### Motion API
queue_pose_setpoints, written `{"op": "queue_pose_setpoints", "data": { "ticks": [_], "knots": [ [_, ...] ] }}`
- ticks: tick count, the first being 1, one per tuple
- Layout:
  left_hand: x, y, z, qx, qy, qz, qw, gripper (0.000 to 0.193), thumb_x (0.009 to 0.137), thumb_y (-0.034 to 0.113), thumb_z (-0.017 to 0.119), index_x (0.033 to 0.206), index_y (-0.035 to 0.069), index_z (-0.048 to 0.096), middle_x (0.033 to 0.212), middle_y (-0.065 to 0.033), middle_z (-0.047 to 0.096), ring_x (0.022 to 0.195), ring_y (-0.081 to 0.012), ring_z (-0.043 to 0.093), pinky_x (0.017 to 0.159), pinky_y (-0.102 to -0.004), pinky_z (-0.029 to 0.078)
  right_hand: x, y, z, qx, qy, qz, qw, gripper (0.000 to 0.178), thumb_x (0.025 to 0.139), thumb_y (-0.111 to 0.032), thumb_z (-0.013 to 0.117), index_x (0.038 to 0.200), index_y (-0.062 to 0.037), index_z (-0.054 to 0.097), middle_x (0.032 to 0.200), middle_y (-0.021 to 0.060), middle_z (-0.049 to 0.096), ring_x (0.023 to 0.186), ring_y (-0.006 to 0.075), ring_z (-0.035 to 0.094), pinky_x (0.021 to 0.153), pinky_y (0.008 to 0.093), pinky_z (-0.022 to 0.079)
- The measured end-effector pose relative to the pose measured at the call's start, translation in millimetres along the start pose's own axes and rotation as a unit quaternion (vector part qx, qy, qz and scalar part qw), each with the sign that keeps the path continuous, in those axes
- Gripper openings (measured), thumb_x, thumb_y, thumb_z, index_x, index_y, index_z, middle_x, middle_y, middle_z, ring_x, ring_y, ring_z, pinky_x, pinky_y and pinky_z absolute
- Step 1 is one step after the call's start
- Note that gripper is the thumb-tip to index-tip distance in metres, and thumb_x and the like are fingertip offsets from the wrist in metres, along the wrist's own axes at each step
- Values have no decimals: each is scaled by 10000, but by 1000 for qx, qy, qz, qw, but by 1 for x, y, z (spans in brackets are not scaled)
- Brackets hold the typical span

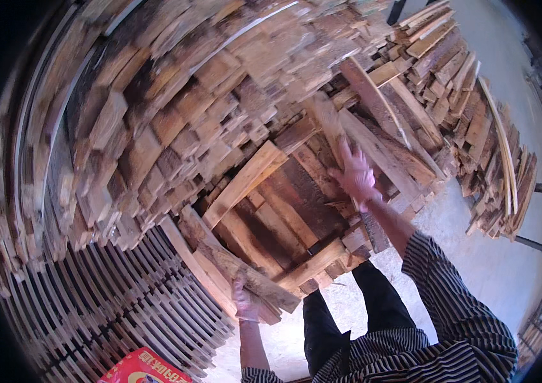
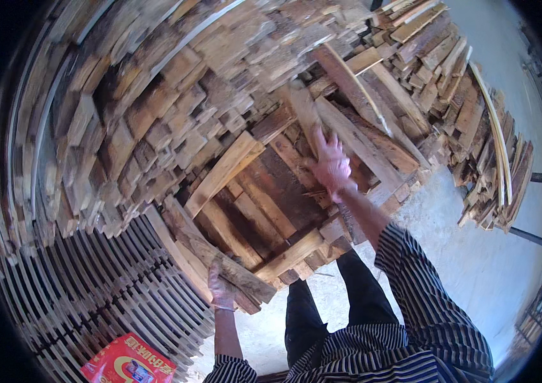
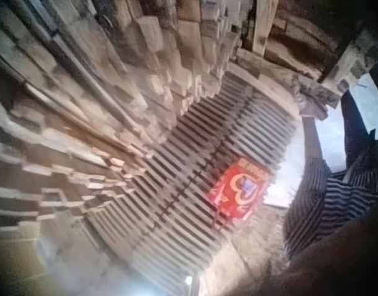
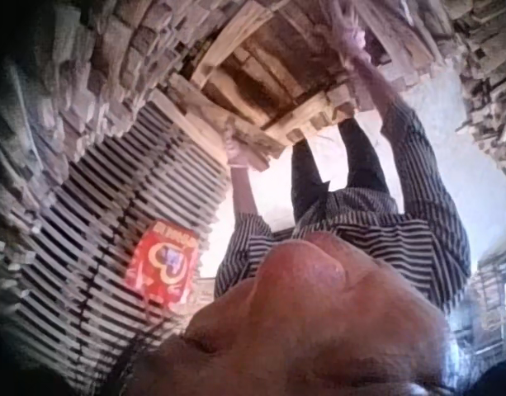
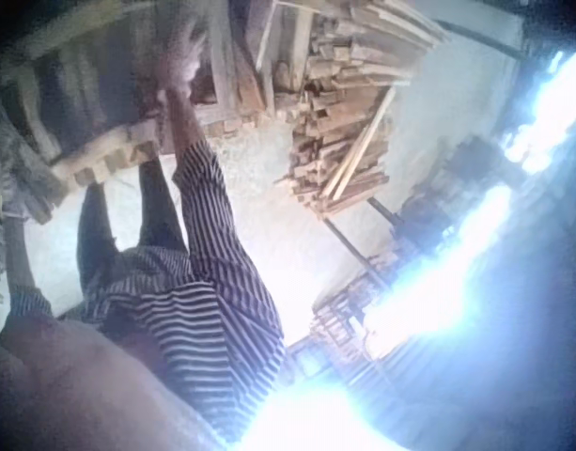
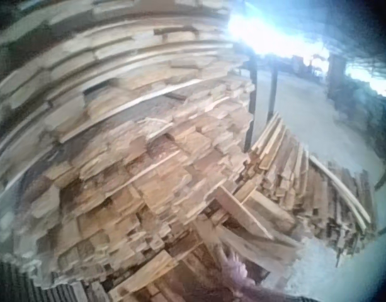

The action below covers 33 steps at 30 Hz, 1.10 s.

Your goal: The person picks up wooden planks from a pile and stacks them onto a metal rack. They handle the planks one by one, arranging them vertically on the rack.

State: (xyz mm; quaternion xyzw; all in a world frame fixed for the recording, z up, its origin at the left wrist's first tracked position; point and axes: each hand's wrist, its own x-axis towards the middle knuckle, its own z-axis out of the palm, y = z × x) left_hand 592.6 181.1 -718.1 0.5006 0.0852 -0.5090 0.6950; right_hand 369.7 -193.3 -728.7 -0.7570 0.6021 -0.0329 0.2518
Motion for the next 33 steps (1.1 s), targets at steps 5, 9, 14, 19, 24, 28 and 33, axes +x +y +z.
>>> {"op": "queue_pose_setpoints", "data": {
  "ticks": [5, 9, 14, 19, 24, 28, 33],
  "knots": [
    [-11, 27, -90, 42, 88, 79, 992, 522, 932, 378, 674, 1352, 93, 553, 1209, -68, 653, 1094, -246, 643, 944, -419, 546, -4, -9, -2, 32, -2, 5, 999, 972, 805, -202, 763, 1592, -243, 193, 1393, 301, 454, 1240, 455, 544, 991, 497, 508],
    [-1, 44, -163, 21, 113, -20, 993, 505, 943, 418, 657, 1336, 113, 569, 1168, -60, 670, 1038, -229, 665, 906, -426, 559, -86, -22, 33, 260, -28, -157, 953, 1012, 750, -272, 828, 1589, -223, 265, 1425, 234, 496, 1267, 380, 550, 1069, 422, 456],
    [22, 30, -165, -44, 91, -33, 994, 484, 909, 470, 685, 1200, 90, 614, 975, -116, 705, 822, -323, 703, 747, -490, 598, -165, -132, 94, 128, -196, -67, 970, 989, 768, -339, 802, 1586, -263, 251, 1429, 242, 473, 1215, 391, 573, 1015, 460, 480],
    [24, 50, -165, -35, 91, -23, 995, 468, 942, 449, 648, 1215, 71, 604, 987, -139, 700, 845, -323, 701, 765, -495, 591, -191, -251, 176, 9, -154, -134, 979, 983, 838, -570, 676, 1605, -238, 158, 1478, 320, 373, 1220, 456, 528, 972, 541, 476],
    [17, 37, -178, -62, -52, -9, 997, 523, 968, 418, 613, 1373, 96, 538, 1225, -99, 631, 1088, -300, 626, 927, -468, 541, -196, -242, 191, 140, -233, -190, 943, 989, 878, -690, 542, 1609, -181, 112, 1563, 362, 224, 1400, 511, 353, 1108, 550, 363],
    [14, 24, -154, 6, 60, 21, 998, 563, 971, 391, 584, 1455, 116, 494, 1389, -56, 560, 1265, -248, 541, 1068, -451, 460, -134, -144, 130, 56, -86, -119, 988, 977, 856, -567, 659, 1583, -124, 180, 1571, 327, 250, 1427, 510, 312, 1110, 531, 377],
    [29, 27, -151, -21, 2, -41, 999, 515, 957, 494, 604, 1292, 104, 574, 1086, -95, 686, 911, -304, 682, 880, -485, 553, -26, 31, 33, -332, 210, 89, 915, 765, 903, -160, 572, 1585, -223, 231, 1566, 260, 298, 1414, 467, 347, 1121, 637, 286]
  ]
}}
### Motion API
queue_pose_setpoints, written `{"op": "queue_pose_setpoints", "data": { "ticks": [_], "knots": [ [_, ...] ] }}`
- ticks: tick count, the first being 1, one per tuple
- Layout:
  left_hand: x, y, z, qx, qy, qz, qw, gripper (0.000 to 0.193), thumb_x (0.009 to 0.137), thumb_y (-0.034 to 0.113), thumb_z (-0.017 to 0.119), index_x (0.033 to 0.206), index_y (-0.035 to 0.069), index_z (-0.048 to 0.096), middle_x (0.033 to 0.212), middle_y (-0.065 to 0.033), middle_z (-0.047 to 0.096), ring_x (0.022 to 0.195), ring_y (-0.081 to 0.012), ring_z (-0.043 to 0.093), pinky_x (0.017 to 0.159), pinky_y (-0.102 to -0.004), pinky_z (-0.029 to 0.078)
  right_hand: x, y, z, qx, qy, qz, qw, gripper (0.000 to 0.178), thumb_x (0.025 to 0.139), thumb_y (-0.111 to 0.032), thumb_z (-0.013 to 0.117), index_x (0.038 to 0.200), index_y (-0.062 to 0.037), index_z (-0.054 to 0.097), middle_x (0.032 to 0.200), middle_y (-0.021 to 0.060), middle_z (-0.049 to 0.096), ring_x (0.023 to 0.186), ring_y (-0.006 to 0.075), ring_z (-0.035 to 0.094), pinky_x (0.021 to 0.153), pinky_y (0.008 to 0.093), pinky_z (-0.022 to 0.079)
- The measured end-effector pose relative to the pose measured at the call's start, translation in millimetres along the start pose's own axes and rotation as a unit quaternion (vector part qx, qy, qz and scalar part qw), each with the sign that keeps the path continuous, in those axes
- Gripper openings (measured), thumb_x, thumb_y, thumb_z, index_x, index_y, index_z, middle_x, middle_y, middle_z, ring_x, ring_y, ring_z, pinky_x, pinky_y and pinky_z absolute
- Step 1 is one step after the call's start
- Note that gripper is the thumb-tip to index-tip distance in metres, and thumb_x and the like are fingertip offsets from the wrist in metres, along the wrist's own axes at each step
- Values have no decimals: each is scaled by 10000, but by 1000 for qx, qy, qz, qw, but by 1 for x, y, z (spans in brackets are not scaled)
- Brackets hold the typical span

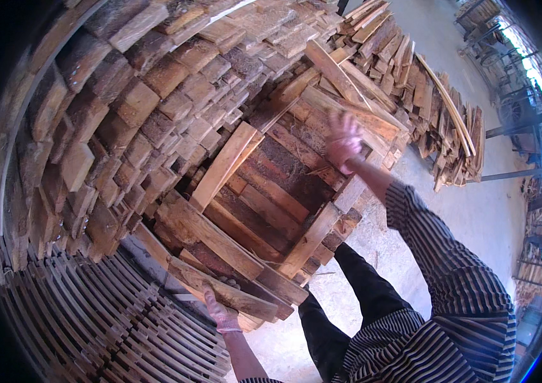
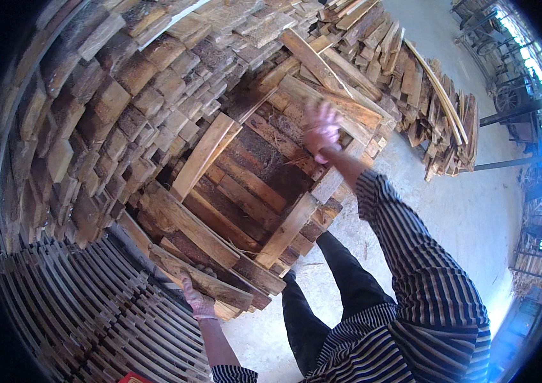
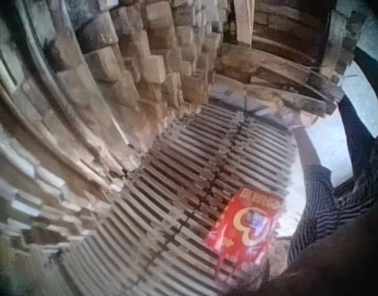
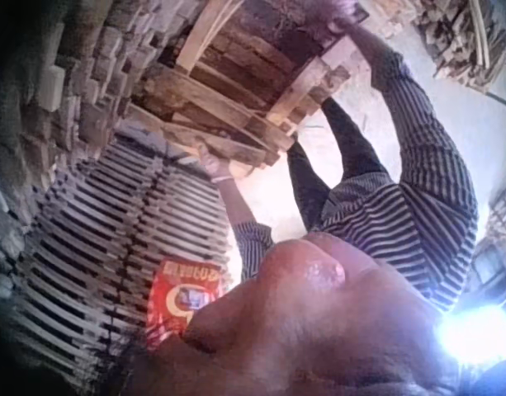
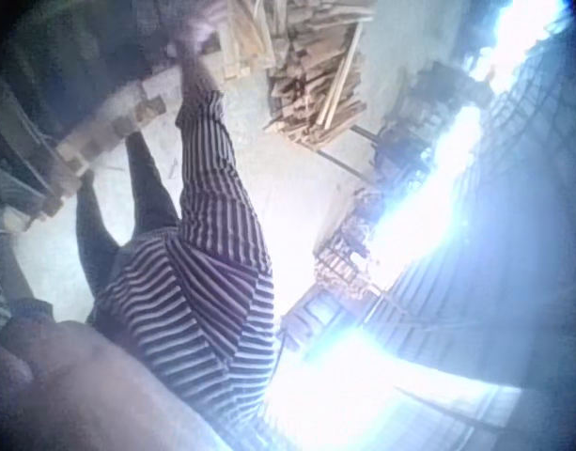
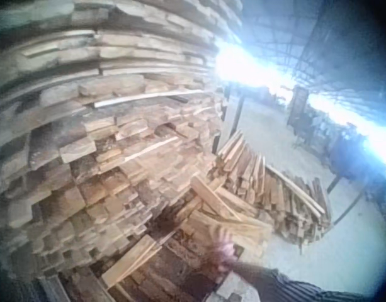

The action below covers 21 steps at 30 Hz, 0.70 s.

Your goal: The person picks up wooden planks from a pile and stacks them onto a metal rack. They handle the planks one by one, arranging them vertically on the rack.

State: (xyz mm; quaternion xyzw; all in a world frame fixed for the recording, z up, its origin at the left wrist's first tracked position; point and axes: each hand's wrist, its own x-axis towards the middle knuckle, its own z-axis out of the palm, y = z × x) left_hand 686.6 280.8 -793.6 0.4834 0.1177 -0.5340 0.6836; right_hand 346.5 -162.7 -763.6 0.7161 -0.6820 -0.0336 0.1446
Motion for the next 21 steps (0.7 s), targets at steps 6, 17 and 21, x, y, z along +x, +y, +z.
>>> {"op": "queue_pose_setpoints", "data": {
  "ticks": [6, 17, 21],
  "knots": [
    [-9, 16, -8, -16, 14, 14, 1000, 461, 984, 357, 595, 1377, 126, 527, 1224, -48, 620, 1058, -256, 621, 921, -431, 533, 43, 70, 23, 26, -134, -105, 985, 744, 855, -147, 603, 1527, -330, 343, 1241, 200, 518, 1073, 412, 575, 861, 555, 518],
    [-9, -42, 122, -28, 45, 18, 998, 806, 958, 670, 505, 1489, 69, 427, 1380, -26, 518, 1227, -200, 495, 1066, -341, 417, -196, -77, -164, 435, -316, -243, 807, 840, 762, -322, 820, 1505, -222, 441, 1300, 227, 565, 1117, 397, 579, 977, 489, 473],
    [-14, -41, 172, 19, 75, -66, 995, 744, 960, 636, 541, 1439, 69, 501, 1364, -76, 569, 1241, -217, 522, 1069, -324, 418, -224, -101, -149, 431, -288, -282, 807, 785, 776, -309, 805, 1484, -290, 468, 1375, 230, 510, 1213, 405, 548, 1019, 467, 467]
  ]
}}
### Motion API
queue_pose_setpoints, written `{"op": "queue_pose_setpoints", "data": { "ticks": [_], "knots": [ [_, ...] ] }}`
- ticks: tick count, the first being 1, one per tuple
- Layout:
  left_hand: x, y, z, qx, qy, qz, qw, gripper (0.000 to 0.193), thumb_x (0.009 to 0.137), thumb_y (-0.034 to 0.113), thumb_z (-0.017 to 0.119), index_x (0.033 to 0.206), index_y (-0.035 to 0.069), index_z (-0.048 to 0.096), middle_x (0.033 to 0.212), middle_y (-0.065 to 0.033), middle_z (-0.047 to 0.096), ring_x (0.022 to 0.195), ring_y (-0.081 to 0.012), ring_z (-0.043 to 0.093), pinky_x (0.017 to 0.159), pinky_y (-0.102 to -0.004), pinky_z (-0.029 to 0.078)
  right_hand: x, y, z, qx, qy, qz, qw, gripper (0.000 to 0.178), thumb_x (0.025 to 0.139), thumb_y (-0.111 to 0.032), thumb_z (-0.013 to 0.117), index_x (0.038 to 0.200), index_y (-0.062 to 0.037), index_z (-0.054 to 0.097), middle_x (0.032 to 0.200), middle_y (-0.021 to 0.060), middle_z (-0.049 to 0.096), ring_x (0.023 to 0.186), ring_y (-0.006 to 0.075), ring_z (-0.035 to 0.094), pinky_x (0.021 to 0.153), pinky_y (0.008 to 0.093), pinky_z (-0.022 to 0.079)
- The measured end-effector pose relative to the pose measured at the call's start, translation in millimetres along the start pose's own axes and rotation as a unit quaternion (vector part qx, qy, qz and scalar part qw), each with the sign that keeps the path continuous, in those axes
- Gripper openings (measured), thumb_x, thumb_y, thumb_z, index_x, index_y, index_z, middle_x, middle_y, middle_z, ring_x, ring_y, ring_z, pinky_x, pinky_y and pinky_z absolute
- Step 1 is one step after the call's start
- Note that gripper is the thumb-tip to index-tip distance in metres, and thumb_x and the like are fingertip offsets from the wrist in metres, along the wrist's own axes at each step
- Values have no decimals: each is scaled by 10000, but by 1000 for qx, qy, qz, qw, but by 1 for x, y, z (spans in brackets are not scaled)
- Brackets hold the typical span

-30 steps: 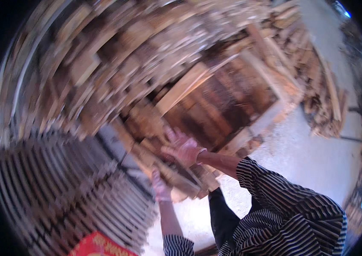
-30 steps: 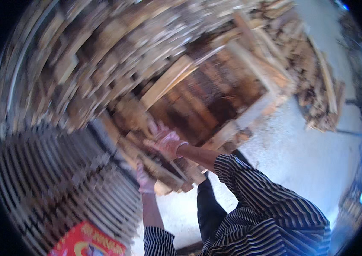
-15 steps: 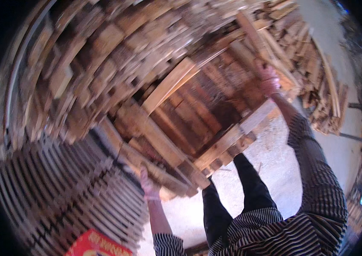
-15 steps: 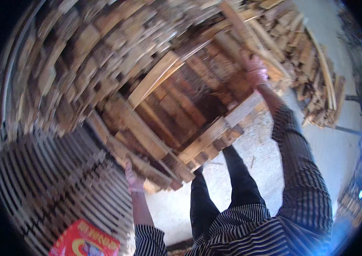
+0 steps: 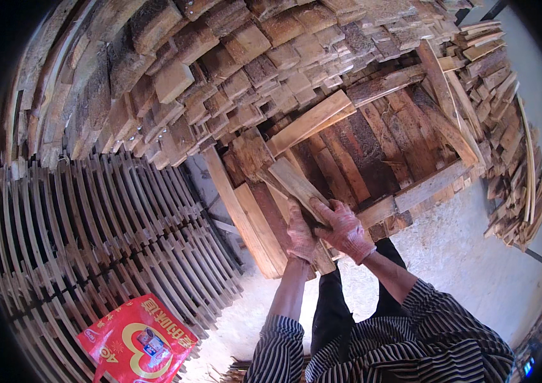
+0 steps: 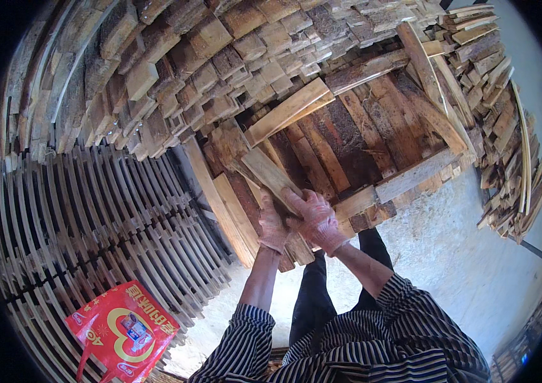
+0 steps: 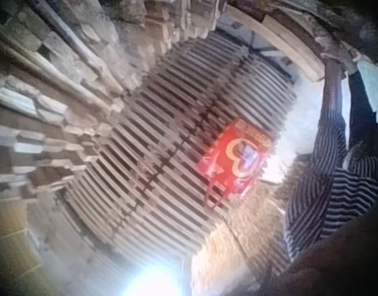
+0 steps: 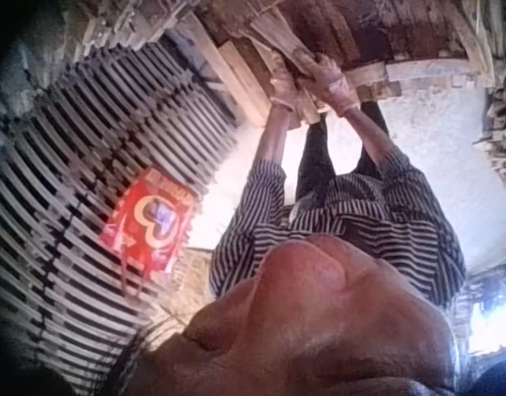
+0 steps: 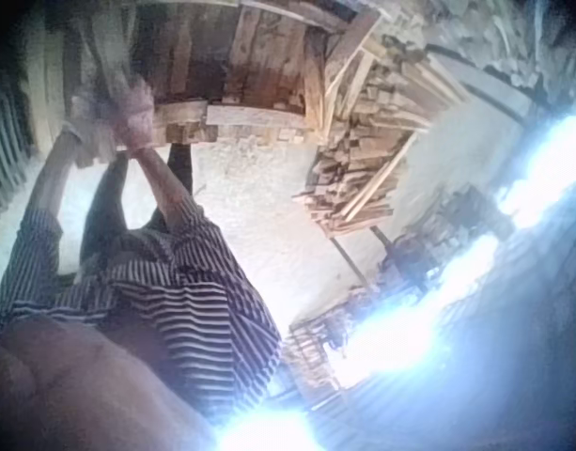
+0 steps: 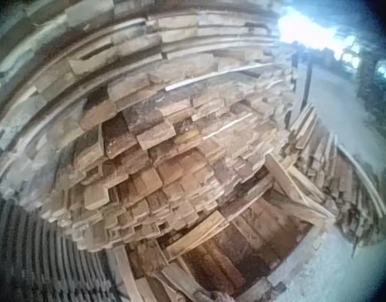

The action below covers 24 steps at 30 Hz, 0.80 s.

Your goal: The person picks up wooden planks from a pile and stacks them onto a metal rack. They handle the planks one by one, arranging them vertically on the rack.

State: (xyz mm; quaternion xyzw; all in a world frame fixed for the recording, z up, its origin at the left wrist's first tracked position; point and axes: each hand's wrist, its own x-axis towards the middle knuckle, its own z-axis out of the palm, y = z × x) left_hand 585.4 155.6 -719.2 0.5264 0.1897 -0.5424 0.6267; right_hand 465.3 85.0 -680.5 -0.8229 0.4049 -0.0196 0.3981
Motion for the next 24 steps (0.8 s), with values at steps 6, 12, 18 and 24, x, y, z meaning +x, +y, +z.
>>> {"op": "queue_pose_setpoints", "data": {
  "ticks": [6, 12, 18, 24],
  "knots": [
    [-4, 31, -60, 265, -21, 187, 946, 709, 983, 498, 580, 1509, 57, 402, 1424, -121, 536, 1264, -203, 529, 1047, -345, 462, 20, 5, 25, 87, 2, 37, 996, 753, 747, -268, 833, 1437, -279, 532, 1382, 221, 516, 1241, 411, 540, 1048, 422, 465],
    [8, 68, -247, 306, 245, 338, 856, 828, 953, 501, 653, 1533, 8, 326, 1339, -152, 598, 1127, -231, 591, 942, -353, 489, 45, -32, 80, 17, 89, -42, 995, 559, 878, -343, 664, 1413, -256, 531, 1410, 247, 471, 1160, 447, 550, 980, 514, 477],
    [51, 59, -278, 623, 193, 167, 739, 632, 1007, 405, 566, 1457, -10, 409, 1399, -173, 555, 1102, -317, 590, 960, -388, 458, 52, -29, 76, 100, -31, 101, 989, 454, 934, -338, 582, 1380, -256, 563, 1426, 148, 499, 1163, 394, 581, 940, 465, 521],
    [53, 42, -316, 484, 160, 216, 833, 519, 1056, 316, 466, 1479, 17, 446, 1492, -132, 484, 1292, -270, 523, 1100, -391, 433, 38, -24, 66, -64, -44, -31, 996, 727, 927, -354, 592, 1564, -225, 268, 1517, 228, 383, 1223, 419, 558, 899, 511, 520]
  ]
}}
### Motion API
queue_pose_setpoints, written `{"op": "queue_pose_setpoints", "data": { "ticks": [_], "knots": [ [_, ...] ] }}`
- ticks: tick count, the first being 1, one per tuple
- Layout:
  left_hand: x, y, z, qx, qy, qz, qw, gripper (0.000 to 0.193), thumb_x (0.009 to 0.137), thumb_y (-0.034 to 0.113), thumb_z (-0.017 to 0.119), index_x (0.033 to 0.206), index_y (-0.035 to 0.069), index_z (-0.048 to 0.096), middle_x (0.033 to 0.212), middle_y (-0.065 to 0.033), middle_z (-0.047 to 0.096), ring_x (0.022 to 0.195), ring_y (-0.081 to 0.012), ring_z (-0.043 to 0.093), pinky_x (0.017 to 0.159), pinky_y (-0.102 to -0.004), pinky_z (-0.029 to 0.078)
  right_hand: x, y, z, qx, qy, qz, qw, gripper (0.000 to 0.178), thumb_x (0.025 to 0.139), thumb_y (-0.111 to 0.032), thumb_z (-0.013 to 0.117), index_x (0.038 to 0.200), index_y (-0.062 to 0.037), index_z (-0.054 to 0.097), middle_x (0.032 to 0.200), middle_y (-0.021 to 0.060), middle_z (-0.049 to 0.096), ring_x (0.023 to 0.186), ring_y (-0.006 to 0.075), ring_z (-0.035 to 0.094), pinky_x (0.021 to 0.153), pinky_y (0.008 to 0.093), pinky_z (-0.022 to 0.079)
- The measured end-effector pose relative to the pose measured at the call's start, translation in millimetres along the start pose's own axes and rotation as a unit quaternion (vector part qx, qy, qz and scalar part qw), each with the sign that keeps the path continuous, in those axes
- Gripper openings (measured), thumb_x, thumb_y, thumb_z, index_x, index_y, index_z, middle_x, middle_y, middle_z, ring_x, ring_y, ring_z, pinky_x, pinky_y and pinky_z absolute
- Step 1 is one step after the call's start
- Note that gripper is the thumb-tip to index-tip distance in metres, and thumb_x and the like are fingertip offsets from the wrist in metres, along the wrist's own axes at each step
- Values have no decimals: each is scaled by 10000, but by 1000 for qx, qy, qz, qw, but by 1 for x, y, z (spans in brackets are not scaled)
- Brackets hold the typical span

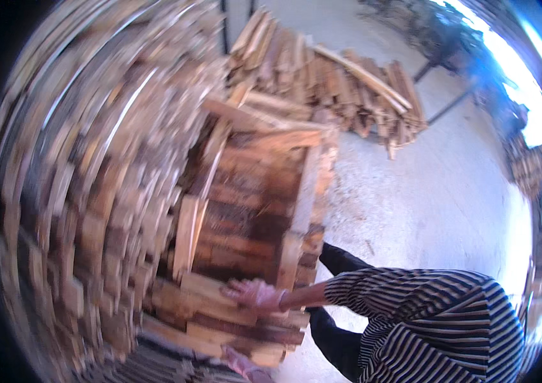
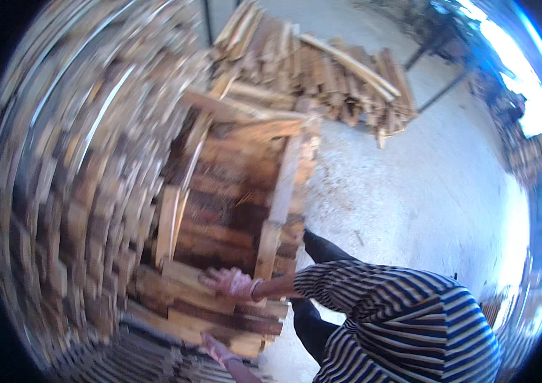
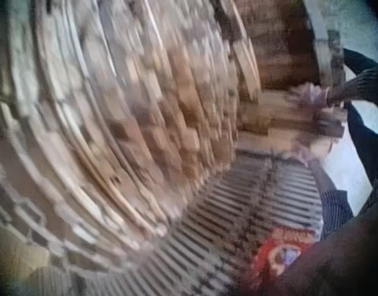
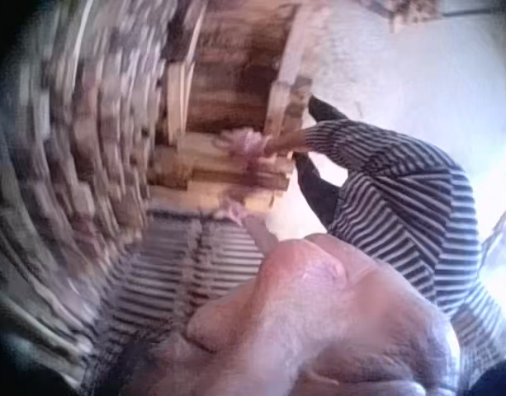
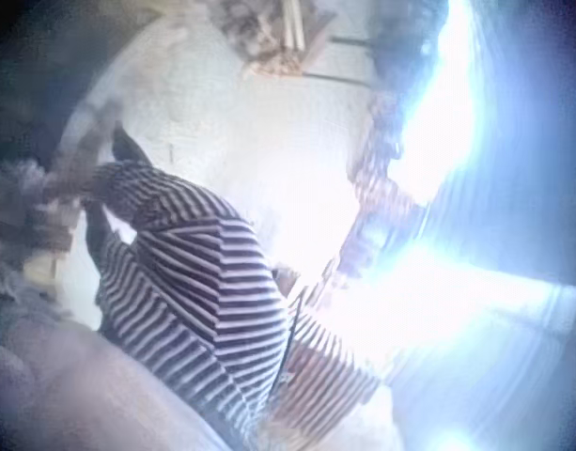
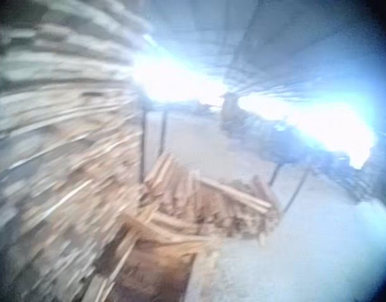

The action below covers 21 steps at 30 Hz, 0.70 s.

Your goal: The person picks up wooden planks from a pile and stacks them onto a metal rack. They handle the planks one by one, arranging them vertically on the rack.

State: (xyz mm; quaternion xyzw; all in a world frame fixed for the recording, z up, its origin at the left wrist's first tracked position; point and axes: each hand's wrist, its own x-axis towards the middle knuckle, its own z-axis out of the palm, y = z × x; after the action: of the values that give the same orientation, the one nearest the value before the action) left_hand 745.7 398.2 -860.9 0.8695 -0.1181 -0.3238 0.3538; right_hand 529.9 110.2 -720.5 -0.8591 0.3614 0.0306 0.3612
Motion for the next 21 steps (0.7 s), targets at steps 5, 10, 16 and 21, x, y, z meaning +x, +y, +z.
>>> {"op": "queue_pose_setpoints", "data": {
  "ticks": [5, 10, 16, 21],
  "knots": [
    [-49, 127, 84, -54, -16, -83, 995, 519, 987, 410, 577, 1330, 24, 530, 1386, -190, 532, 1202, -334, 562, 1021, -480, 458, -53, 30, -19, 132, 61, 17, 989, 765, 946, -339, 612, 1585, -181, 225, 1550, 295, 296, 1256, 464, 510, 934, 499, 517],
    [-100, 283, 242, -56, -220, 54, 972, 520, 981, 385, 594, 1353, 30, 523, 1402, -187, 527, 1233, -333, 540, 1045, -478, 441, -141, 114, -51, 233, 110, 39, 966, 738, 969, -318, 593, 1588, -167, 220, 1576, 230, 297, 1349, 441, 446, 1051, 463, 465],
    [-163, 424, 401, -25, -381, 130, 915, 527, 973, 354, 614, 1382, 37, 515, 1422, -184, 521, 1271, -332, 514, 1073, -476, 420, -181, 377, -182, 40, 312, 67, 947, 795, 922, -382, 643, 1574, -136, 260, 1536, 234, 370, 1327, 409, 478, 1065, 478, 449],
    [-232, 519, 498, -63, -599, 83, 794, 537, 967, 329, 630, 1406, 43, 508, 1438, -182, 516, 1302, -330, 492, 1097, -474, 403, -253, 672, -408, -251, 390, 442, 768, 1117, 706, -544, 810, 1582, -143, 245, 1622, 279, 177, 1414, 492, 331, 1103, 630, 324]
  ]
}}
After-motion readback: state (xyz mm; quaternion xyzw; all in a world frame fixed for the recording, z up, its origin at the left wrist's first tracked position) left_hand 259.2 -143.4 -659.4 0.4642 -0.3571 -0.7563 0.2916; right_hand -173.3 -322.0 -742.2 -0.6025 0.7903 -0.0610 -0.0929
